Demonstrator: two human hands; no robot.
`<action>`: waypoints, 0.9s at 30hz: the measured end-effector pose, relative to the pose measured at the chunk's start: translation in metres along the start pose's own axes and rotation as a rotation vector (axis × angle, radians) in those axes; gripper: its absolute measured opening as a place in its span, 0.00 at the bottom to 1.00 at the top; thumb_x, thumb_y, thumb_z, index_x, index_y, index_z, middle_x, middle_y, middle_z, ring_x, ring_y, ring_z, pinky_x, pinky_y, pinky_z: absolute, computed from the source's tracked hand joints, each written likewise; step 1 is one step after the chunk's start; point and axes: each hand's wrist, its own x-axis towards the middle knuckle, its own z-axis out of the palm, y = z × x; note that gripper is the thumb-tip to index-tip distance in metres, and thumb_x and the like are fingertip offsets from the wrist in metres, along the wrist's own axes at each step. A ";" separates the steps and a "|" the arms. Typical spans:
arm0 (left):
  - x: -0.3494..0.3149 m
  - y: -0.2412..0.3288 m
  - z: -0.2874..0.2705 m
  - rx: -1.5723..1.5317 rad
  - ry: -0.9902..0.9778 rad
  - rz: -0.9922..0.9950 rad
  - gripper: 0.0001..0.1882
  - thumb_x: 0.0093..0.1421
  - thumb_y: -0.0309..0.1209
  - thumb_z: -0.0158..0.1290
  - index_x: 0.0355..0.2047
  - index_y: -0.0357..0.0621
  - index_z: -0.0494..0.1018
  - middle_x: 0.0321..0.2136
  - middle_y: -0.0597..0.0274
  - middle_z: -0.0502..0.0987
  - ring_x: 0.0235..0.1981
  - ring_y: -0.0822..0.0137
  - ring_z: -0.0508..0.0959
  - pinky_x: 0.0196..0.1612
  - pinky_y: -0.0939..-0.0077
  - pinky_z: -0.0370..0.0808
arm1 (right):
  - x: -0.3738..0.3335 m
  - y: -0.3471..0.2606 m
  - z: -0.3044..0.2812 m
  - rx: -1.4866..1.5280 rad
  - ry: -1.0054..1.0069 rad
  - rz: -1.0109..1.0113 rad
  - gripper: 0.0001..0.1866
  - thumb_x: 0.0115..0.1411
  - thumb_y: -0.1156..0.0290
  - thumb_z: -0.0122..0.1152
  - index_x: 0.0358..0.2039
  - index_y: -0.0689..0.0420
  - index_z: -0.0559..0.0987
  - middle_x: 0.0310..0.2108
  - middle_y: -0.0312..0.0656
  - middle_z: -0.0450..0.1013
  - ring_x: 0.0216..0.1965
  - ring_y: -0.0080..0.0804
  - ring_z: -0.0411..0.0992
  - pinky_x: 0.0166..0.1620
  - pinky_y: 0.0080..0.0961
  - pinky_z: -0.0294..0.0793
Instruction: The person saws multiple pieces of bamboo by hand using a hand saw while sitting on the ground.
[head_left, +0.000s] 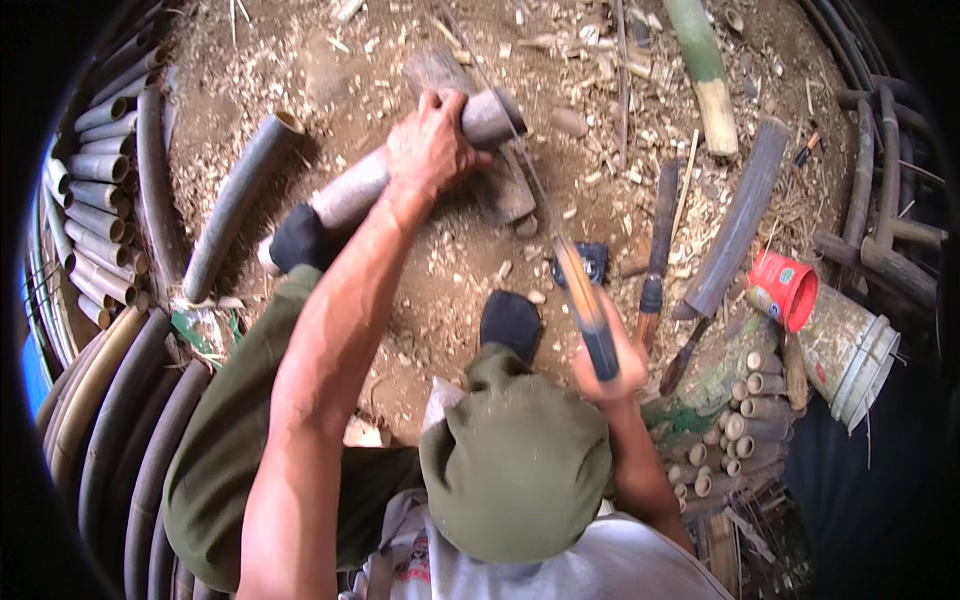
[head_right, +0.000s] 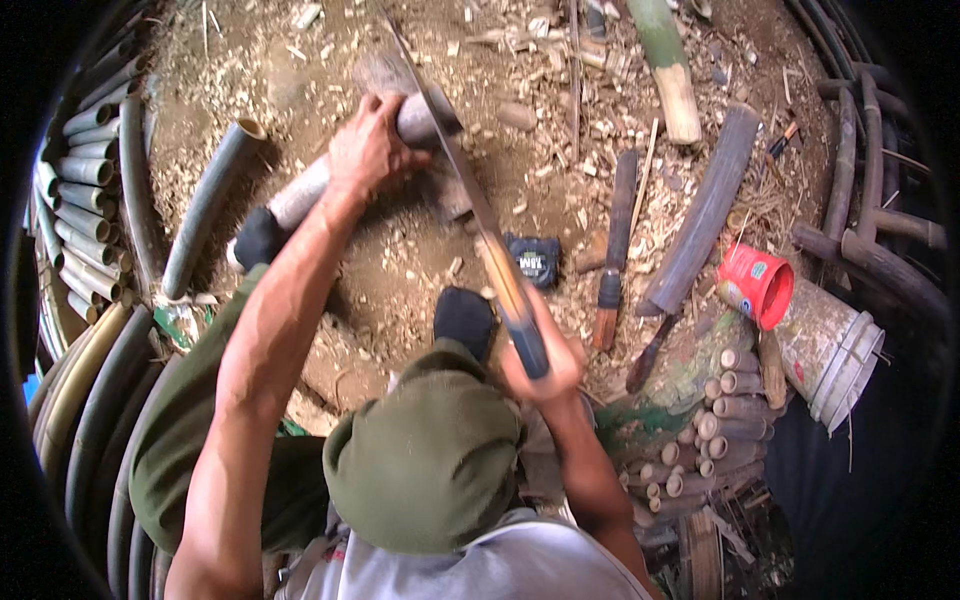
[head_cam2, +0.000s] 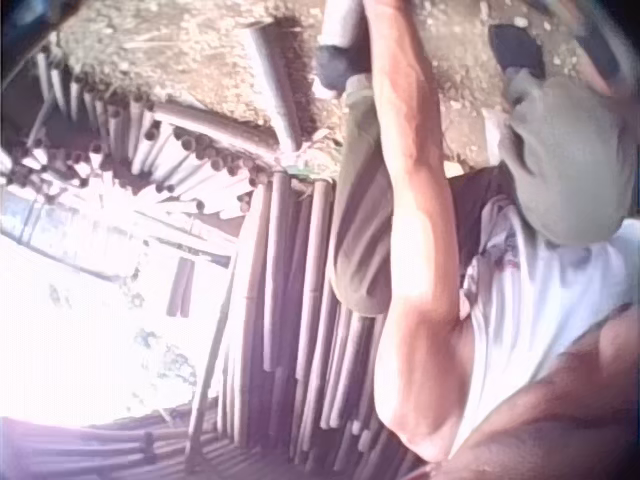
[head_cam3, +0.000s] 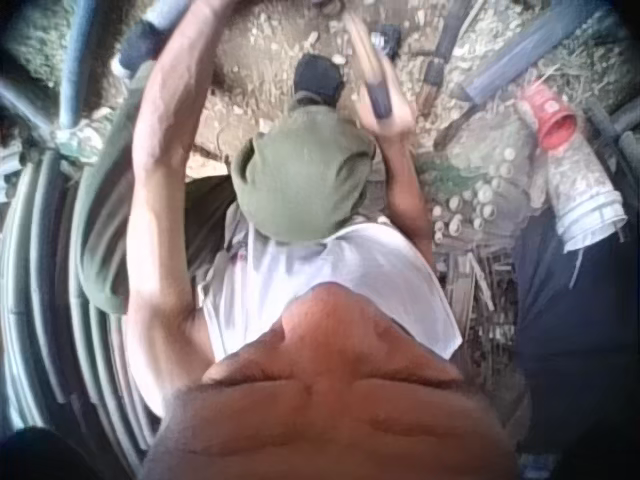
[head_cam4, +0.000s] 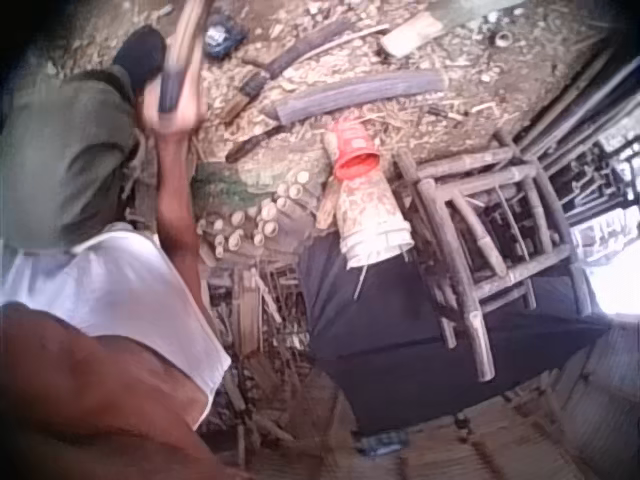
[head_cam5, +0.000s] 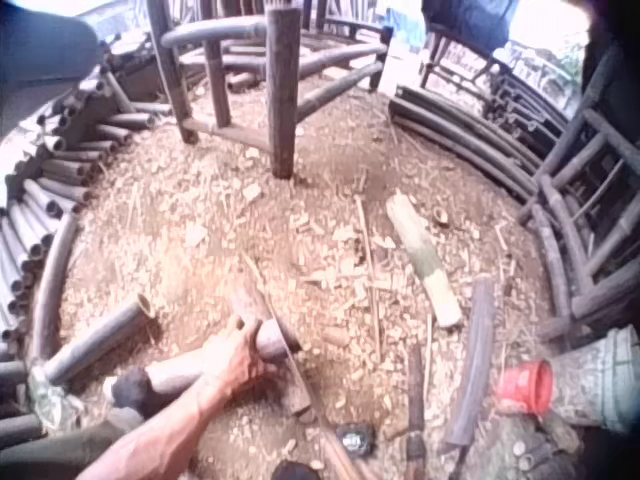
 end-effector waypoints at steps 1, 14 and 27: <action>0.004 0.002 0.008 0.014 0.051 0.013 0.41 0.39 0.50 0.71 0.54 0.56 0.69 0.49 0.53 0.70 0.48 0.46 0.77 0.46 0.54 0.77 | 0.046 0.002 0.033 0.118 0.113 -0.029 0.33 0.47 0.78 0.61 0.58 0.65 0.71 0.18 0.38 0.71 0.16 0.24 0.70 0.22 0.26 0.71; 0.014 0.000 0.004 -0.006 0.008 0.004 0.40 0.39 0.49 0.69 0.54 0.56 0.68 0.49 0.53 0.70 0.46 0.46 0.77 0.45 0.54 0.77 | 0.059 0.000 0.031 0.128 0.090 -0.056 0.32 0.49 0.80 0.60 0.58 0.70 0.70 0.19 0.41 0.70 0.17 0.24 0.69 0.22 0.28 0.70; 0.009 -0.004 0.008 0.015 0.013 0.048 0.42 0.39 0.51 0.70 0.56 0.57 0.68 0.50 0.52 0.70 0.46 0.46 0.78 0.46 0.53 0.77 | 0.058 0.005 0.035 0.227 0.083 -0.010 0.33 0.47 0.80 0.60 0.59 0.66 0.71 0.26 0.41 0.77 0.17 0.25 0.71 0.24 0.24 0.72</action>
